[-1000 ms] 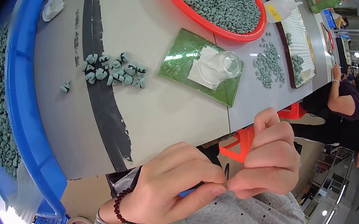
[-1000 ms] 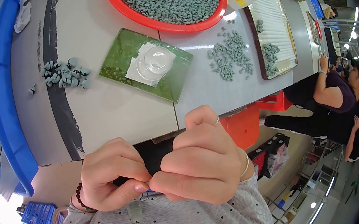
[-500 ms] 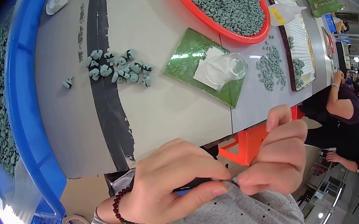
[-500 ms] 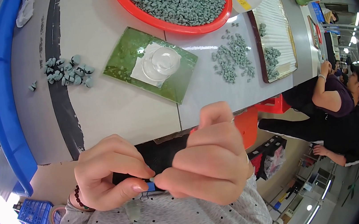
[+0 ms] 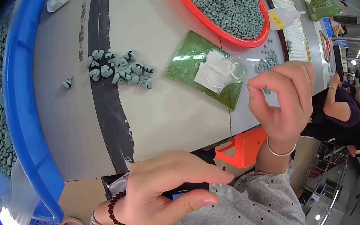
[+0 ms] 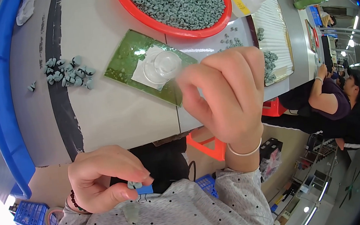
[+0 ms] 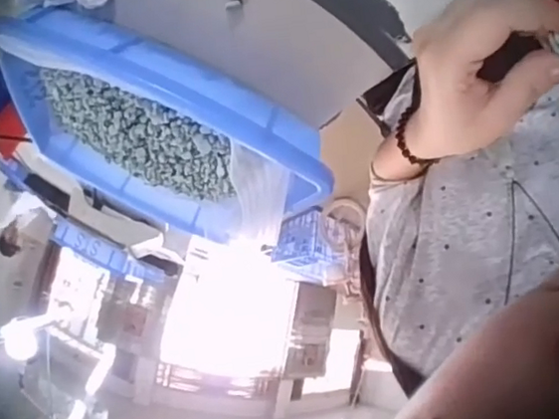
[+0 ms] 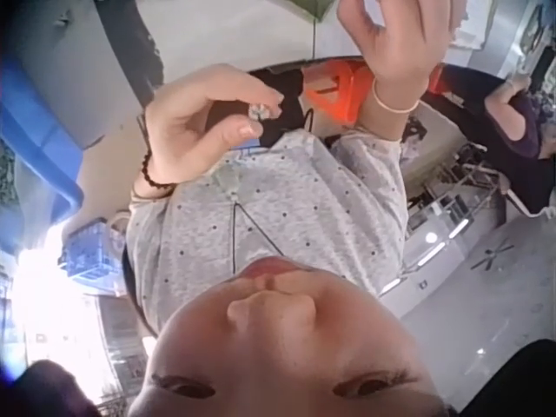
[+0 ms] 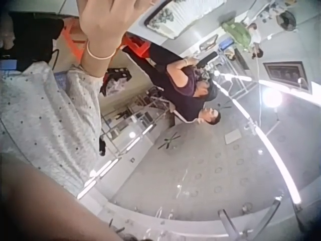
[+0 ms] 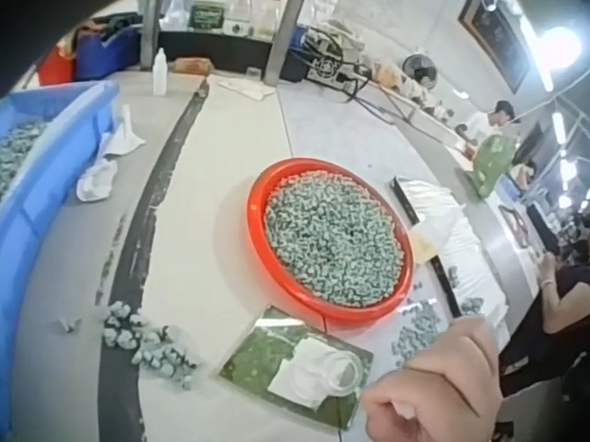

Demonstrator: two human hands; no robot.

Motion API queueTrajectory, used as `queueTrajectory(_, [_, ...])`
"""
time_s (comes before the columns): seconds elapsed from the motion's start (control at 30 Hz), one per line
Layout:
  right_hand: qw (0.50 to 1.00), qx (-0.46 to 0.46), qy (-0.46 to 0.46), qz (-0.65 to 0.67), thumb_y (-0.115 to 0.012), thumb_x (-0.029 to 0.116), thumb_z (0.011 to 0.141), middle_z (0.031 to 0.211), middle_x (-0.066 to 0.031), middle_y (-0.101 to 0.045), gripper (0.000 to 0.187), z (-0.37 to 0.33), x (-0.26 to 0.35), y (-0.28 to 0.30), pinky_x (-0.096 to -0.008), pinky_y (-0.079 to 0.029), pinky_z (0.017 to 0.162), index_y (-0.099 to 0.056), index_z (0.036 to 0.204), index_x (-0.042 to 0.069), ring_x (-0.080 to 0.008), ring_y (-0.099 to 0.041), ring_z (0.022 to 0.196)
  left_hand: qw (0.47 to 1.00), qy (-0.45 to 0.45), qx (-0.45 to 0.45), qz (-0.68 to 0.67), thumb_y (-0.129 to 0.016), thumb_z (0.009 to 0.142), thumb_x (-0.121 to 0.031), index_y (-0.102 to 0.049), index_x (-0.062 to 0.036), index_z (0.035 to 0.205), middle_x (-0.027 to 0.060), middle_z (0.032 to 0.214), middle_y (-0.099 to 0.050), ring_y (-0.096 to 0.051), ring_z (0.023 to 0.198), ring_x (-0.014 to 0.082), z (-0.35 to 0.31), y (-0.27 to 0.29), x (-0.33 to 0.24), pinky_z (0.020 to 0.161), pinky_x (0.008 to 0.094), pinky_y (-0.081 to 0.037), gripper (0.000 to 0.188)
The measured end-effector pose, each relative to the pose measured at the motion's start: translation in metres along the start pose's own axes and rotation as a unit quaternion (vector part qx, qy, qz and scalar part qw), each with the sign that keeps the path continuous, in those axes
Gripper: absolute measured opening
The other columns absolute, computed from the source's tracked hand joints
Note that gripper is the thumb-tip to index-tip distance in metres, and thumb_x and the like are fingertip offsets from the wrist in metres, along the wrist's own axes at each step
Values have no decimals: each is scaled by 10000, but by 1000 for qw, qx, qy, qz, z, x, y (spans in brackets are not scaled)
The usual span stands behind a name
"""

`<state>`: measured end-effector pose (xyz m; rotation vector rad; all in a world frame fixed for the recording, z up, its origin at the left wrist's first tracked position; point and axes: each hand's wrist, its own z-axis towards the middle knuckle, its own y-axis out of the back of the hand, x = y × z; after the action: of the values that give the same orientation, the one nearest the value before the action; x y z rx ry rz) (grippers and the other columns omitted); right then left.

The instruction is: The person assembles small pieces by fitting components together by hand and placing them on the table.

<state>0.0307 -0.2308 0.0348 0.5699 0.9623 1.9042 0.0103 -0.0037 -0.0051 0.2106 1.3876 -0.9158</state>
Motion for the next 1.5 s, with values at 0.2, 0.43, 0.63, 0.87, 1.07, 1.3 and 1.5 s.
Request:
queueTrajectory(0.2, [998, 56, 6, -6, -696, 0, 563, 736, -54, -507, 207, 7, -4, 4, -310, -378, 601, -583, 730, 47, -229, -477, 676, 997, 20, -56, -48, -713, 729, 3, -671, -12, 959, 82, 845, -682, -627, 693, 185, -4, -3, -2, 620, 281, -478, 234])
queueTrajectory(0.43, [997, 78, 23, -9, -695, -1, 545, 737, -57, -505, 226, 12, -3, 7, -318, -381, 605, -585, 737, 44, -233, -478, 689, 992, 29, -87, -86, -702, 714, 43, -669, 7, 925, 90, 843, -684, -652, 732, 176, -6, -4, -3, 640, 265, -500, 217])
queueTrajectory(0.63, [997, 53, 60, -9, -685, 41, 433, 755, -42, -489, 291, 12, -4, 6, -332, -336, 565, -595, 709, 66, -232, -466, 669, 990, 20, -90, -105, -697, 717, 61, -651, 27, 952, 115, 876, -683, -666, 791, 198, -9, -4, -2, 695, 270, -515, 242])
queueTrajectory(0.87, [966, -87, -26, 244, -668, 292, 773, 727, 32, -388, 228, -8, 39, 20, -312, -287, 572, -504, 644, 199, -170, -360, 667, 990, 49, -95, -89, -741, 707, 22, -646, 27, 982, 116, 920, -682, -663, 869, 211, -6, -3, -7, 756, 282, -511, 291])
queueTrajectory(1.07, [945, -135, -63, 291, -742, 181, 567, 737, 63, -448, 193, -16, 68, -3, -284, -239, 537, -671, 747, 178, -123, -392, 678, 994, 37, -101, -25, -782, 663, -19, -679, 1, 955, 106, 872, -678, -660, 793, 210, -8, 0, -7, 684, 279, -505, 310])
queueTrajectory(1.3, [955, -112, -52, 270, -720, 134, 507, 767, 63, -464, 274, -19, 70, 0, -301, -256, 552, -691, 777, 164, -122, -412, 691, 995, 34, -94, -16, -796, 645, -21, -683, 6, 941, 111, 847, -679, -661, 744, 199, -7, -3, -6, 653, 272, -505, 319])
queueTrajectory(1.5, [961, -99, -43, 253, -706, 141, 497, 793, 66, -475, 293, -20, 70, 2, -310, -264, 559, -690, 789, 168, -120, -407, 690, 995, 22, -95, -14, -795, 640, -10, -682, 7, 946, 113, 840, -682, -666, 738, 197, -6, -4, -5, 638, 264, -504, 326])
